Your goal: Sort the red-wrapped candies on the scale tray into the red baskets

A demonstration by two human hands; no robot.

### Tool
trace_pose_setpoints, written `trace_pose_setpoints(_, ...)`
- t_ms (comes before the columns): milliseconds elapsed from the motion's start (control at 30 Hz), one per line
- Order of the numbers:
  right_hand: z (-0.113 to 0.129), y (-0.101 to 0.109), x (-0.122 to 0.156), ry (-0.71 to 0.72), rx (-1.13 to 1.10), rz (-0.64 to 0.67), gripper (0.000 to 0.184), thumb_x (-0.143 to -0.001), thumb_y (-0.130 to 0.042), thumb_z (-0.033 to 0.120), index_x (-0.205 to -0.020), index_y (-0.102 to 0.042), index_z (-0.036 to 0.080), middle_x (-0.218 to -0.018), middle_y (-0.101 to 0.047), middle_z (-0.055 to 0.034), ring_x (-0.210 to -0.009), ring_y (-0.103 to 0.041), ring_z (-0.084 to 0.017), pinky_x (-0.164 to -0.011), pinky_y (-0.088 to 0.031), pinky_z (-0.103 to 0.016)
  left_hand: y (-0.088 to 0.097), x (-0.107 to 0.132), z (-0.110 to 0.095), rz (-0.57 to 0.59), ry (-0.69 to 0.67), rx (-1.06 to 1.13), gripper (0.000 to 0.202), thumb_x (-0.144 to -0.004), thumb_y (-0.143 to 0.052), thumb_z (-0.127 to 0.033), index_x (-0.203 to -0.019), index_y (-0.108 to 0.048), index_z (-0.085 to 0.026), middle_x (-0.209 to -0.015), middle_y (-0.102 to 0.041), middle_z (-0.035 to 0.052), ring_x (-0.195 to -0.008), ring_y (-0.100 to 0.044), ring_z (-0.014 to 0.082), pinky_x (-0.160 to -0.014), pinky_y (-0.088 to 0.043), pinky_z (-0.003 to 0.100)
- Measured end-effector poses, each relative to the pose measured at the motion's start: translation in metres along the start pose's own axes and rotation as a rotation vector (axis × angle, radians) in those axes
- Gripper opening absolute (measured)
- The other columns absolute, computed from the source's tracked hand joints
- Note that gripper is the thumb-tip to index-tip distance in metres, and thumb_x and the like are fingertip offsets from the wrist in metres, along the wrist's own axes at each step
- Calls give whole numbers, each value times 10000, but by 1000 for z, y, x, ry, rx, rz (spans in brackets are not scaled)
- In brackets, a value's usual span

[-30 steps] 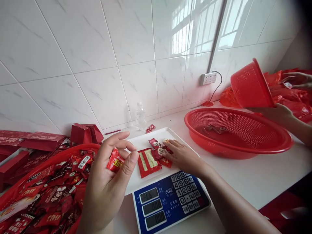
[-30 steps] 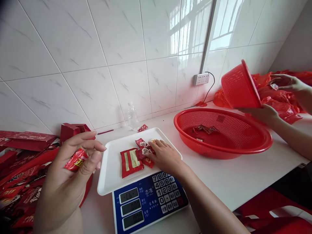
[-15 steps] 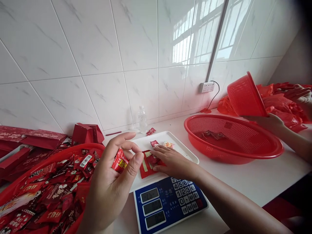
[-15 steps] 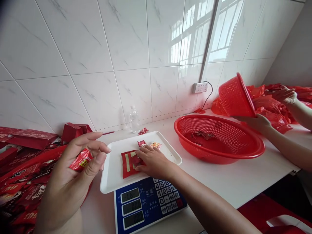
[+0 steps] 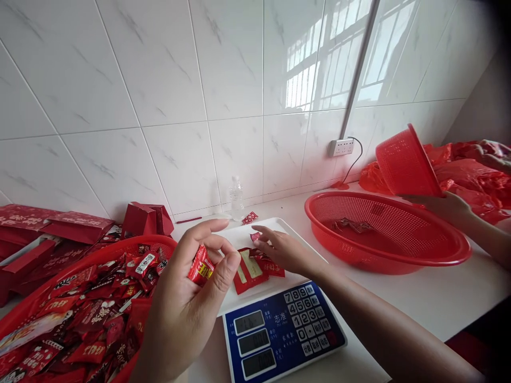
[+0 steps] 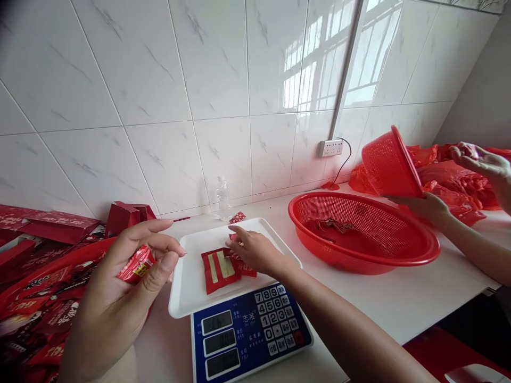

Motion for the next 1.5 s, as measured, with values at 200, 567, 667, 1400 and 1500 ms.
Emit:
trace_pose_setpoints(200, -26, -9, -28, -69, 46, 82, 311, -961, -598, 349, -1228, -595, 191, -1255, -602, -89, -1032, -631, -220, -872, -545, -434, -1, 2, 0, -17, 52, 43, 216, -913, -622, -309, -1129, -613, -311, -832, -655, -39, -726, -562, 131, -719, -486, 233)
trace_pose_setpoints(567, 0, 1, -37, 28, -265, -5, 433, -944, -593, 209, -1359, -472, 184, -1097, -665, -71, -790, -657, -156, -752, -564, -361, -1, 3, -1, -26, 67, 60, 220, -914, -611, -313, -1133, -604, -320, -817, -645, -41, -688, -589, 118, -569, -478, 193)
trace_pose_setpoints(667, -4, 0, -41, 54, -407, -14, 554, -911, -550, 116, -1430, -377, 198, -965, -700, -43, -649, -619, -117, -648, -542, -296, -1, 4, -1, -37, 78, 47, 225, -915, -605, -325, -1139, -599, -305, -813, -638, -38, -620, -578, 107, -501, -453, 189)
trace_pose_setpoints(1400, 89, 57, 51, 502, -1084, -78, 364, -931, -581, 524, -798, -585, 184, -685, -553, 10, -634, -548, -116, -585, -494, -241, -23, -1, 8, 202, 84, 275, 365, -946, -544, -469, -703, -606, -204, -602, -496, -21, -550, -429, 111, -492, -365, 219)
trace_pose_setpoints(1500, 93, 55, 51, 537, -1092, -46, 379, -1010, -461, 441, -759, -588, 188, -637, -525, 16, -601, -536, -110, -556, -490, -222, -32, 0, 5, 227, 138, 388, 370, -896, -591, -533, -746, -660, -202, -607, -509, -11, -542, -410, 113, -489, -371, 225)
Point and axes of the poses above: each hand's wrist, its own x-axis away from the middle knuckle, its own y-axis out of the back of the hand, z = x × y, the point moved 5 cm from there along -x, towards the middle knuckle
